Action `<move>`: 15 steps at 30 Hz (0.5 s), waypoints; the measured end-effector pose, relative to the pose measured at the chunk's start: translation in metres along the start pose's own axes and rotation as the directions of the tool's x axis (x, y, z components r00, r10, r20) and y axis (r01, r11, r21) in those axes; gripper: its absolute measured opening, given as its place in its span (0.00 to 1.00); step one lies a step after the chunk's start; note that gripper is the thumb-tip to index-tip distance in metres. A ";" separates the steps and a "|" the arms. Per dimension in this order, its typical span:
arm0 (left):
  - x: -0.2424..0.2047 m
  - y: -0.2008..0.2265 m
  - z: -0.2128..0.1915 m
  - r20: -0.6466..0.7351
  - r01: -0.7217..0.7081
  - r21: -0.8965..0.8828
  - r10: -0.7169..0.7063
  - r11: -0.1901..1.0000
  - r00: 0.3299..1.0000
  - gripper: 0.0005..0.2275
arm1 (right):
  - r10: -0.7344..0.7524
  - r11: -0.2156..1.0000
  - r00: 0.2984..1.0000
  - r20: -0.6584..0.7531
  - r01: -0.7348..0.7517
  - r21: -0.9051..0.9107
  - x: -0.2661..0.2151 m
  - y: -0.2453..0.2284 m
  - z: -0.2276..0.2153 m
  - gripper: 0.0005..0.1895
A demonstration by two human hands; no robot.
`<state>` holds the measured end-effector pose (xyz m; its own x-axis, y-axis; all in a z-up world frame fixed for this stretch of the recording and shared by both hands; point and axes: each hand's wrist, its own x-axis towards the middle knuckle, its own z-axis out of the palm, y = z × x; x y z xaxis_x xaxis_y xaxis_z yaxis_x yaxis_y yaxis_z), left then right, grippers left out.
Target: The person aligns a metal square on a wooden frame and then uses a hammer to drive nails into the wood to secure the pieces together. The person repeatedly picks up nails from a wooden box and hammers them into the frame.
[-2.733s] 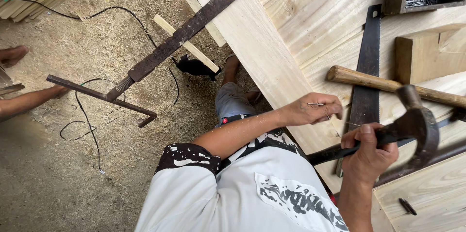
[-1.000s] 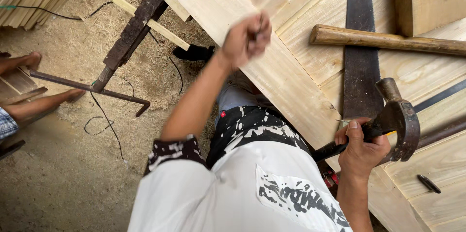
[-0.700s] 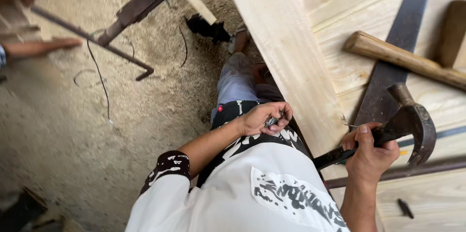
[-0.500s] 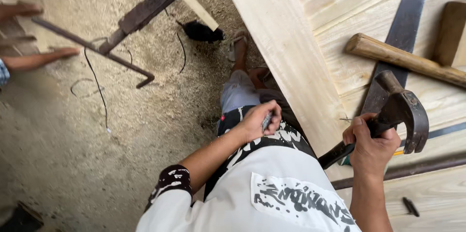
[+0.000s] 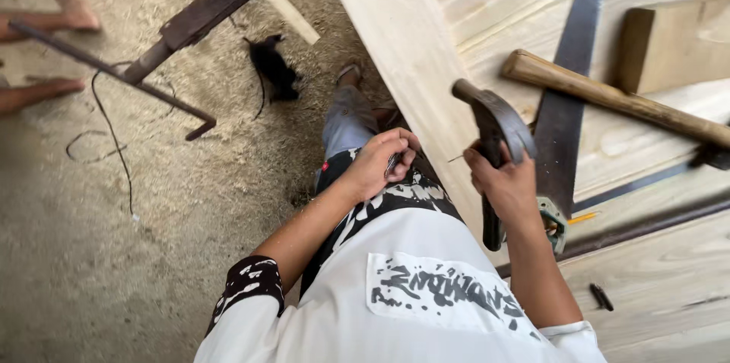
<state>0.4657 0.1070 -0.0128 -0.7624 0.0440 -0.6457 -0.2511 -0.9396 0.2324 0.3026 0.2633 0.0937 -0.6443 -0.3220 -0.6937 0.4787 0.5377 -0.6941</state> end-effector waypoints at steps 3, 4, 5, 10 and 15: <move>0.004 0.014 0.022 0.037 -0.043 0.452 0.029 0.891 0.999 0.07 | -0.024 0.998 0.998 0.057 0.027 -0.062 0.005 -0.016 0.006 0.05; 0.006 0.017 0.027 0.132 -0.155 0.498 0.102 0.853 0.986 0.07 | -0.036 0.995 0.996 0.078 0.043 -0.095 0.007 -0.019 0.007 0.04; 0.009 0.019 0.032 0.231 -0.266 0.530 0.165 0.805 0.959 0.07 | -0.047 0.990 0.994 0.101 0.060 -0.127 0.006 -0.022 0.009 0.04; 0.027 0.056 0.039 0.312 -0.318 0.645 0.141 0.694 0.940 0.07 | -0.037 0.997 0.995 0.097 0.043 -0.057 0.023 -0.039 0.030 0.05; 0.042 0.102 0.042 0.286 -0.250 0.713 0.054 0.655 0.957 0.07 | -0.062 0.996 0.995 0.081 0.067 -0.056 0.044 -0.064 0.060 0.05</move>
<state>0.3833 0.0270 0.0144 -0.9133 0.0885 -0.3975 -0.3995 -0.3846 0.8322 0.2787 0.1680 0.0961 -0.6222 -0.4168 -0.6626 0.4007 0.5576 -0.7270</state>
